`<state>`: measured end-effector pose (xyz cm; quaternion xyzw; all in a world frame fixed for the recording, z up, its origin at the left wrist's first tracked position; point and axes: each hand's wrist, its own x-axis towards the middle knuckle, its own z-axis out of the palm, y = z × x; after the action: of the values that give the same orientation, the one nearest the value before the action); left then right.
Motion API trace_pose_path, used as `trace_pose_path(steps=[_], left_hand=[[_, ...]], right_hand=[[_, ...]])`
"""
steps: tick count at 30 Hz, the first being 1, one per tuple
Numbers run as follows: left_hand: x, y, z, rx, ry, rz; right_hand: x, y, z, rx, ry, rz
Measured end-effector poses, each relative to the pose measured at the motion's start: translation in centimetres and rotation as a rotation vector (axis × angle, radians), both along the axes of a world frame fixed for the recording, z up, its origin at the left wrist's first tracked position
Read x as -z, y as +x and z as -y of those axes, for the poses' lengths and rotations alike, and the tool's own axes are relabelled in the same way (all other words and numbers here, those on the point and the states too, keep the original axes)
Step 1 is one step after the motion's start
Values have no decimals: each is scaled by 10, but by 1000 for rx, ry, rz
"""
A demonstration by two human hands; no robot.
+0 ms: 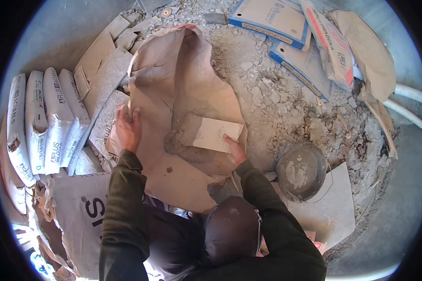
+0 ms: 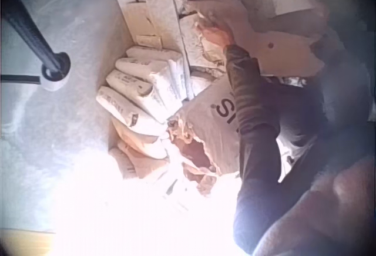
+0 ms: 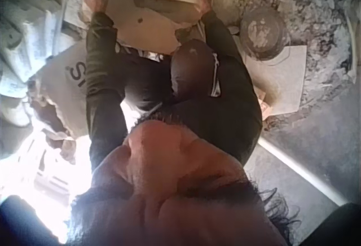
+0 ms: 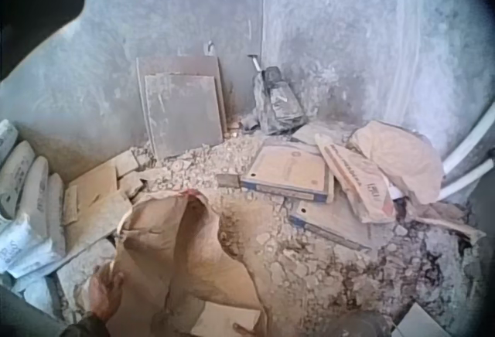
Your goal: The person reaches into a bag of dry mortar and uses a small tile to scoop and spread the material onto the back of the tile, repeating the scooping and spreading motion.
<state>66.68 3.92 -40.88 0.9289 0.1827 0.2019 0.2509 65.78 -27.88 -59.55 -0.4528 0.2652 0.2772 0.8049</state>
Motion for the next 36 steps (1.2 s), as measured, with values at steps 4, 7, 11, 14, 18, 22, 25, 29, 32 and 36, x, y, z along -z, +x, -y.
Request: trace_pose_path(steps=[4,7,11,14,18,22,25,29,32,36], left_hand=[[-4,5,22,-182,554,50],[-30,12,41,-55,551,56],[-28,28,72,175,384,116],[-7,28,90,395,318,22],[19,12,151,719,87,-527],[58,-40,207,879,276,-948],[116,-99,217,830,294,-1048],[154,-144,237,835,285,-1062],[181,-170,238,658,321,-880],[201,-180,234,697,751,-569]], right_hand=[[-20,-24,42,98,87,56],[-52,-50,83,163,0,30],[-118,-75,141,323,-102,87],[-157,-101,202,472,-140,128],[-197,-145,283,628,-279,231],[-209,-184,307,747,-356,185],[-188,-205,300,899,-405,173],[-164,-208,290,1017,-412,208],[-164,-193,276,1100,-426,156],[-174,-186,274,1139,-436,163]])
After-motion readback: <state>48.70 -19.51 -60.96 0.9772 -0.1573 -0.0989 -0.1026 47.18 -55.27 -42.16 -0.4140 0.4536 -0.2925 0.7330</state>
